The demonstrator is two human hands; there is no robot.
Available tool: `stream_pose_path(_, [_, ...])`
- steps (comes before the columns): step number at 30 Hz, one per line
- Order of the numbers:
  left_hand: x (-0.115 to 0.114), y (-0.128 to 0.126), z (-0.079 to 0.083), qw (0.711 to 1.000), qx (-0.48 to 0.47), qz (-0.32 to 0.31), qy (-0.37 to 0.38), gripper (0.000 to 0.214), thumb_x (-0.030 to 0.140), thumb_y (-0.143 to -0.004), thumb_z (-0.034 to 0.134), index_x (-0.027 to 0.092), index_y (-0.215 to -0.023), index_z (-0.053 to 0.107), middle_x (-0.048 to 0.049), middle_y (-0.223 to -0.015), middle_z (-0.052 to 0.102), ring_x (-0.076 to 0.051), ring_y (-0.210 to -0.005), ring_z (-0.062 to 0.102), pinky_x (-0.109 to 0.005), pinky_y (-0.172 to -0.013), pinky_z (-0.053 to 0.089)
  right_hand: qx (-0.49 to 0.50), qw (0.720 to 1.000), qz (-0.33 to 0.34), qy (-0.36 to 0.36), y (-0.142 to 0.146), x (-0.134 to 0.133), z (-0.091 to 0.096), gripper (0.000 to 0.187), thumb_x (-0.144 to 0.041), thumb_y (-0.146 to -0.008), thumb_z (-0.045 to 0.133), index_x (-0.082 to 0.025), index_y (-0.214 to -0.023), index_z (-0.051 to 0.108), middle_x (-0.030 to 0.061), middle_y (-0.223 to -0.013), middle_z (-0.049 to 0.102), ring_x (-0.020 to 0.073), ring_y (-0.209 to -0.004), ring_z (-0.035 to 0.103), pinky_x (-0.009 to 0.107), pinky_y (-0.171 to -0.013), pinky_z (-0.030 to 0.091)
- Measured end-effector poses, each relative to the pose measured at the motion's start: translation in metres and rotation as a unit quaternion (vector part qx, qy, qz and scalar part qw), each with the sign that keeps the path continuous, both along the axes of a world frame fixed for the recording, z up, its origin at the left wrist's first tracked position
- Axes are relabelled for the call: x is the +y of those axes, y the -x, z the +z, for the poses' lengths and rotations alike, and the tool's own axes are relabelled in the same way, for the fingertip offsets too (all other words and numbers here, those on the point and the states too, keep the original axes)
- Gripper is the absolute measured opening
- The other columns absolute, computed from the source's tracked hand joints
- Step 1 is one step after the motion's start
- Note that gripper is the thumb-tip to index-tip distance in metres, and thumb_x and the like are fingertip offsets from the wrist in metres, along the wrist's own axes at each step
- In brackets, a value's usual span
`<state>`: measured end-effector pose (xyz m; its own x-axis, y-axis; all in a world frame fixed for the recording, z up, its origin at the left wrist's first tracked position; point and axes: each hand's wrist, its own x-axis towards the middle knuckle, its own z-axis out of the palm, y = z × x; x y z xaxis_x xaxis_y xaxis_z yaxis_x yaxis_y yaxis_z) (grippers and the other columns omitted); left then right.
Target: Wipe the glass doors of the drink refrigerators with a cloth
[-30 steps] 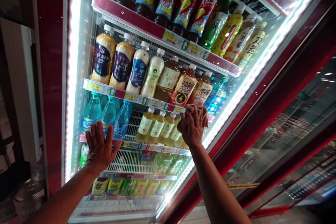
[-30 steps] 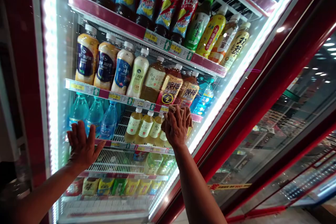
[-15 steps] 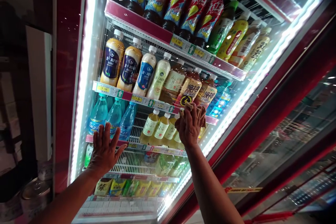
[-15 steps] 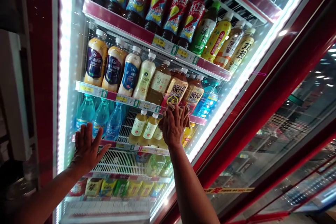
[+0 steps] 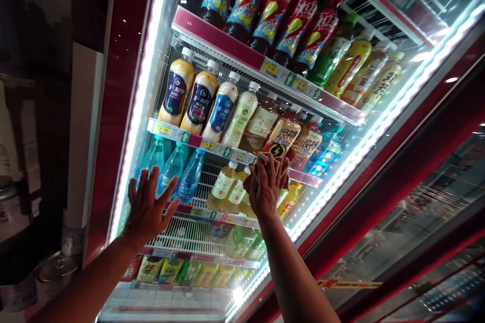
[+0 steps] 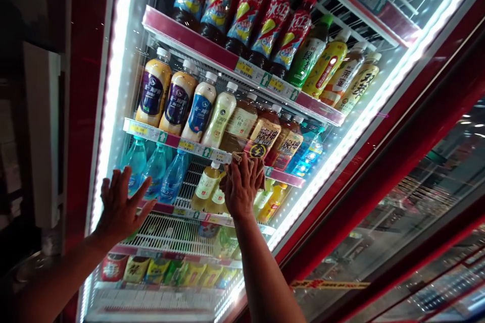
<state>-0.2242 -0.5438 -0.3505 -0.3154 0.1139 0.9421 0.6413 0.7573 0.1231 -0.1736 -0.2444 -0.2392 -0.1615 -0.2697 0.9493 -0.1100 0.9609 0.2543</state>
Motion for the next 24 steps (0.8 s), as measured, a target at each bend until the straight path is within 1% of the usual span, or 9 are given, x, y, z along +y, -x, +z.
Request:
stream_pose_path(3, [-0.004,0.011,0.014,1.0,0.006,-0.006,-0.004,0.088,0.045,-0.093,0.066,0.04,-0.165,0.014,-0.0104,-0.175,-0.005,-0.04,-0.161,0.0,-0.065,-0.126,0.0,-0.008,1.0,-0.003,0.01,0.004,-0.022,-0.014,0.059,-0.019,-0.102,0.051,-0.024,-0.16,0.038,0.0124,-0.171,0.03,0.0325,-0.162,0.004,0.068,-0.126,0.021])
stream_pose_path(5, [-0.004,0.016,0.018,1.0,0.011,-0.006,-0.002,0.086,0.046,-0.095,0.062,0.039,-0.165,0.013,-0.0102,-0.175,-0.006,-0.038,-0.161,-0.003,-0.064,-0.126,-0.005,-0.034,0.999,0.002,-0.019,0.003,-0.032,-0.026,0.057,-0.019,-0.102,0.052,-0.023,-0.158,0.041,0.0116,-0.169,0.034,0.0309,-0.163,0.006,0.065,-0.128,0.019])
stream_pose_path(7, [-0.004,0.019,0.018,1.0,0.014,-0.003,0.002,0.084,0.045,-0.096,0.06,0.039,-0.165,0.012,-0.0094,-0.175,-0.007,-0.036,-0.161,-0.004,-0.062,-0.126,-0.007,-0.05,0.998,0.009,-0.048,0.0,-0.035,-0.031,0.054,-0.02,-0.101,0.054,-0.023,-0.154,0.046,0.0099,-0.167,0.039,0.0288,-0.163,0.009,0.061,-0.13,0.017])
stream_pose_path(10, [-0.004,0.02,0.015,1.0,0.013,-0.002,0.001,0.082,0.048,-0.097,0.058,0.039,-0.165,0.012,-0.0084,-0.175,-0.006,-0.034,-0.161,-0.005,-0.061,-0.127,-0.008,-0.047,0.998,0.008,-0.049,0.0,-0.032,-0.023,0.052,-0.021,-0.101,0.054,-0.026,-0.153,0.049,0.0086,-0.165,0.042,0.0286,-0.162,0.011,0.062,-0.129,0.017])
stream_pose_path(13, [-0.004,0.02,0.014,1.0,0.015,-0.001,-0.001,0.08,0.051,-0.098,0.054,0.038,-0.165,0.013,-0.0081,-0.175,-0.006,-0.032,-0.161,-0.006,-0.059,-0.127,-0.008,-0.02,1.0,0.001,-0.006,0.007,-0.038,-0.012,0.058,-0.021,-0.102,0.052,-0.026,-0.158,0.04,0.0105,-0.168,0.036,0.0314,-0.162,0.012,0.068,-0.127,0.019])
stream_pose_path(15, [-0.004,0.02,0.014,1.0,0.016,0.003,-0.001,0.079,0.051,-0.099,0.052,0.038,-0.165,0.012,-0.0081,-0.175,-0.006,-0.032,-0.162,-0.006,-0.058,-0.128,-0.008,-0.009,1.0,0.0,0.017,0.012,-0.049,-0.013,0.062,-0.02,-0.103,0.05,-0.026,-0.162,0.033,0.0116,-0.17,0.031,0.0326,-0.162,0.01,0.07,-0.125,0.02])
stream_pose_path(20, [-0.005,0.021,0.014,1.0,0.021,0.01,0.012,0.078,0.052,-0.099,0.05,0.037,-0.166,0.012,-0.0088,-0.175,-0.006,-0.032,-0.161,-0.005,-0.057,-0.128,-0.009,-0.043,0.998,0.018,-0.032,0.014,-0.073,-0.025,0.068,-0.02,-0.102,0.051,-0.029,-0.165,0.027,0.0063,-0.169,0.034,0.0289,-0.163,0.008,0.065,-0.128,0.021])
stream_pose_path(22, [-0.006,0.02,0.014,0.999,0.023,0.013,0.019,0.079,0.051,-0.099,0.05,0.036,-0.166,0.01,-0.0087,-0.174,-0.007,-0.032,-0.161,-0.006,-0.056,-0.129,-0.009,-0.047,0.997,0.022,-0.05,0.013,-0.072,-0.018,0.066,-0.021,-0.103,0.051,-0.03,-0.164,0.028,0.0051,-0.169,0.036,0.0276,-0.163,0.01,0.063,-0.129,0.02])
stream_pose_path(24, [-0.006,0.02,0.014,0.999,0.024,0.018,0.023,0.079,0.05,-0.1,0.05,0.036,-0.166,0.009,-0.0084,-0.174,-0.008,-0.032,-0.161,-0.008,-0.056,-0.129,-0.01,-0.036,0.998,0.022,-0.042,0.015,-0.068,-0.004,0.064,-0.022,-0.103,0.05,-0.03,-0.164,0.031,0.0058,-0.169,0.036,0.0289,-0.162,0.012,0.065,-0.128,0.02])
